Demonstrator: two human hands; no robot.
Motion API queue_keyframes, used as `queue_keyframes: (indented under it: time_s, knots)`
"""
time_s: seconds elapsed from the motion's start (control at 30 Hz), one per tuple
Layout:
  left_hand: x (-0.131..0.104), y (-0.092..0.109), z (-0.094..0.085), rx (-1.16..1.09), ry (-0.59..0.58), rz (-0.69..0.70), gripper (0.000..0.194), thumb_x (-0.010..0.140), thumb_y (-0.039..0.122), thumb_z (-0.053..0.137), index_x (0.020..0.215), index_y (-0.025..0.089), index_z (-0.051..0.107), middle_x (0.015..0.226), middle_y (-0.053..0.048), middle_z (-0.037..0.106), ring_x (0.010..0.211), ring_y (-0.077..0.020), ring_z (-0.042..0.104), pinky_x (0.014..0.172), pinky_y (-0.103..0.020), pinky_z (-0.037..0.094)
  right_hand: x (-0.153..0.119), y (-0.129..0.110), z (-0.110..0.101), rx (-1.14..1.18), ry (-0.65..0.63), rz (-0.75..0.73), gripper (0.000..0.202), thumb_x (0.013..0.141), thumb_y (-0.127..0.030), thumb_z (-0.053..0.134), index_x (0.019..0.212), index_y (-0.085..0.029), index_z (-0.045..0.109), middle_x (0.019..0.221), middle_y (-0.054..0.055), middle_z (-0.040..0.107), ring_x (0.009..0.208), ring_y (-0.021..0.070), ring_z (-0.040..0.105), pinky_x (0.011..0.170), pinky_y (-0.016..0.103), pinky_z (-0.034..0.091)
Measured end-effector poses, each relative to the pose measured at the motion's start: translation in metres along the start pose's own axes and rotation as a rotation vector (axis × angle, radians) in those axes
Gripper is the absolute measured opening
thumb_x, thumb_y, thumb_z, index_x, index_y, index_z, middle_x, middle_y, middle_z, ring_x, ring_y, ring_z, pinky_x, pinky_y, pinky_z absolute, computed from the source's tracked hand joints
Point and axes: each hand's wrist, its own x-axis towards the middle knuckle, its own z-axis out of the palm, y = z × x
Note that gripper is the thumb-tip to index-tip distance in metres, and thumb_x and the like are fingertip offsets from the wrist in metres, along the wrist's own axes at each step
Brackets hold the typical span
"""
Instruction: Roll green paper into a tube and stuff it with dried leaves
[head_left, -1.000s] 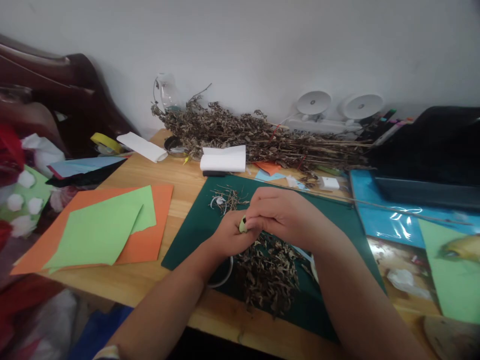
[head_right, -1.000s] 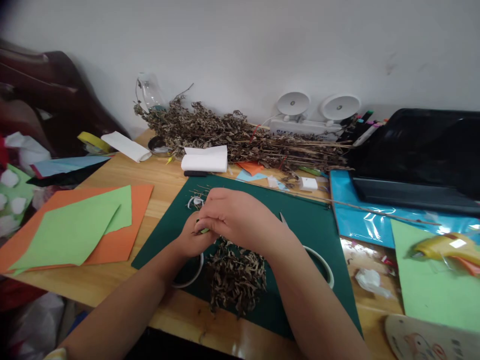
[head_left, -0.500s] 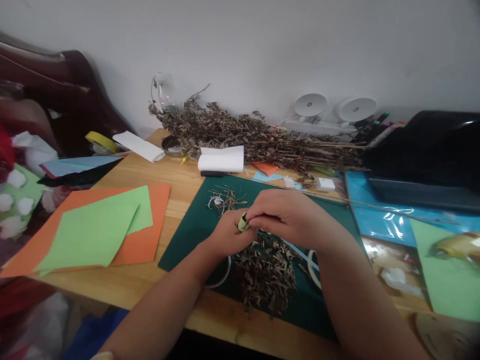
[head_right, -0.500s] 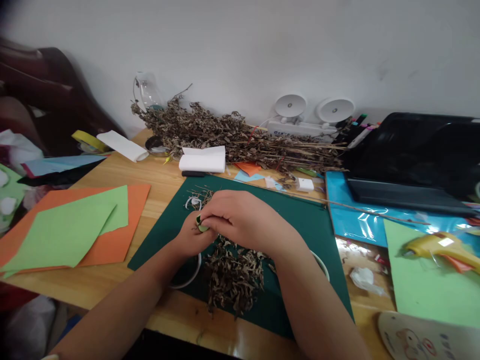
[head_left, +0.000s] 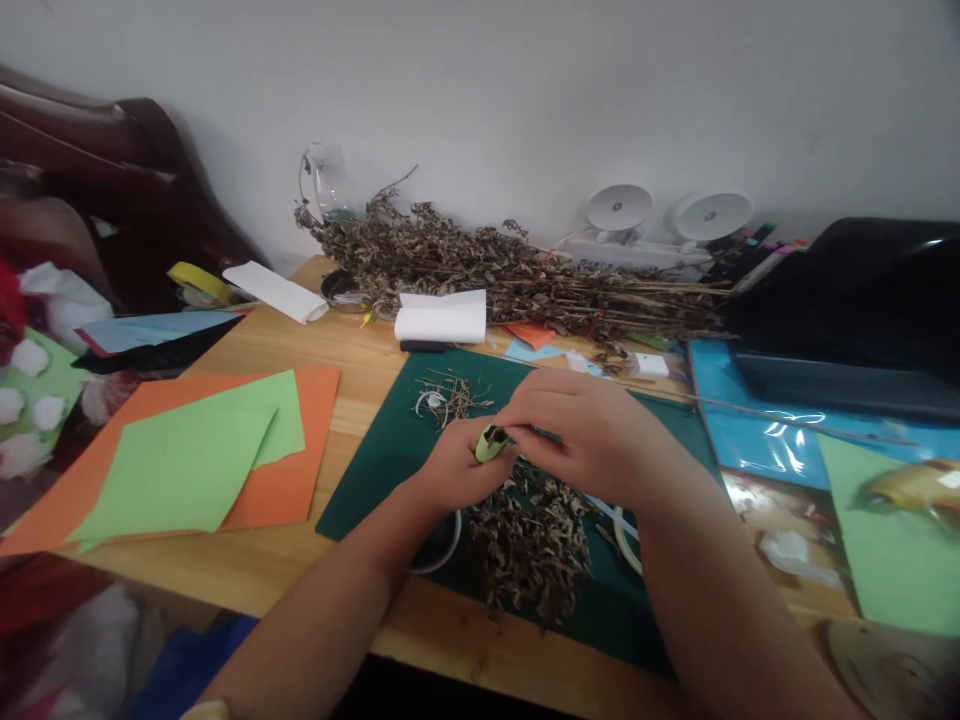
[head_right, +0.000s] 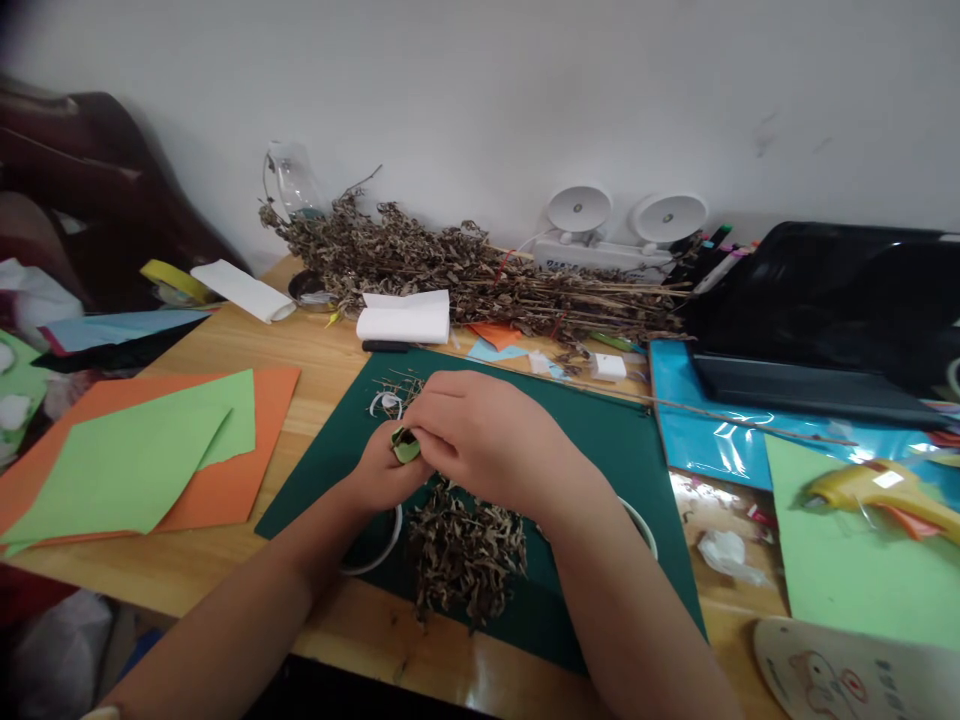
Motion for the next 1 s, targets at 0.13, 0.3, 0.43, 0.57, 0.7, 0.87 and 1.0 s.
queue_keyframes:
  time_s: [0.13,0.3,0.43,0.57,0.7,0.87,1.0]
  knots:
    - [0.0004,0.0007,-0.0010,-0.005,0.005,0.015,0.019,0.070,0.019,0.044,0.054,0.017,0.035,0.048,0.006,0.033,0.046,-0.0061,0.030,0.043,-0.018,0.027,-0.0006,-0.0022,-0.0008,-0.016,-0.039,0.014,0.017,0.079,-0.014,0.043,0.072,-0.016,0.059,0.074,0.004,0.059,0.070,0.0132,0.052,0.062,0.024,0.040]
    - [-0.0009,-0.0013,0.0001,-0.011,-0.004,0.044,0.021,0.070,0.017,0.044,0.053,0.017,0.032,0.048,0.007,0.032,0.045,-0.0055,0.028,0.043,-0.017,0.026,-0.0013,-0.0063,-0.0041,-0.034,-0.084,0.036,0.016,0.080,-0.015,0.043,0.073,-0.016,0.057,0.074,0.004,0.058,0.070,0.0132,0.051,0.063,0.024,0.040]
    - [-0.0014,-0.0026,0.0016,-0.014,-0.006,0.055,0.022,0.070,0.016,0.045,0.052,0.017,0.031,0.049,0.006,0.032,0.046,-0.0056,0.029,0.044,-0.018,0.028,-0.0001,-0.0064,-0.0061,-0.061,-0.089,-0.022,0.019,0.082,-0.015,0.042,0.073,-0.015,0.059,0.075,0.005,0.059,0.071,0.0138,0.052,0.063,0.024,0.040]
    - [-0.0007,-0.0031,0.0017,-0.018,-0.002,0.056,0.019,0.070,0.016,0.044,0.054,0.017,0.034,0.050,0.006,0.035,0.047,-0.0060,0.032,0.044,-0.017,0.028,0.0009,-0.0055,-0.0070,-0.034,-0.100,-0.043,0.021,0.083,-0.016,0.043,0.070,-0.015,0.060,0.076,0.005,0.059,0.073,0.0139,0.052,0.065,0.025,0.041]
    - [-0.0001,-0.0040,0.0012,-0.018,0.007,0.056,0.016,0.070,0.016,0.043,0.055,0.017,0.035,0.051,0.005,0.036,0.048,-0.0063,0.033,0.044,-0.018,0.029,0.0012,-0.0058,-0.0069,0.020,-0.133,-0.004,0.022,0.082,-0.015,0.043,0.067,-0.016,0.059,0.078,0.005,0.057,0.072,0.0132,0.052,0.064,0.025,0.041]
    - [0.0003,-0.0033,0.0014,-0.003,0.014,0.055,0.017,0.069,0.016,0.044,0.054,0.017,0.036,0.050,0.006,0.035,0.047,-0.0061,0.032,0.043,-0.017,0.029,0.0005,-0.0046,-0.0063,0.078,-0.114,0.004,0.023,0.081,-0.010,0.039,0.080,-0.017,0.061,0.081,0.005,0.058,0.076,0.0131,0.053,0.067,0.024,0.042]
    - [0.0011,-0.0016,0.0011,0.019,-0.002,0.061,0.018,0.069,0.017,0.044,0.054,0.017,0.035,0.050,0.005,0.035,0.047,-0.0062,0.031,0.043,-0.017,0.029,-0.0002,-0.0035,-0.0060,0.085,-0.054,0.081,0.013,0.080,-0.014,0.047,0.087,-0.017,0.057,0.081,0.002,0.060,0.075,0.0117,0.053,0.064,0.022,0.041]
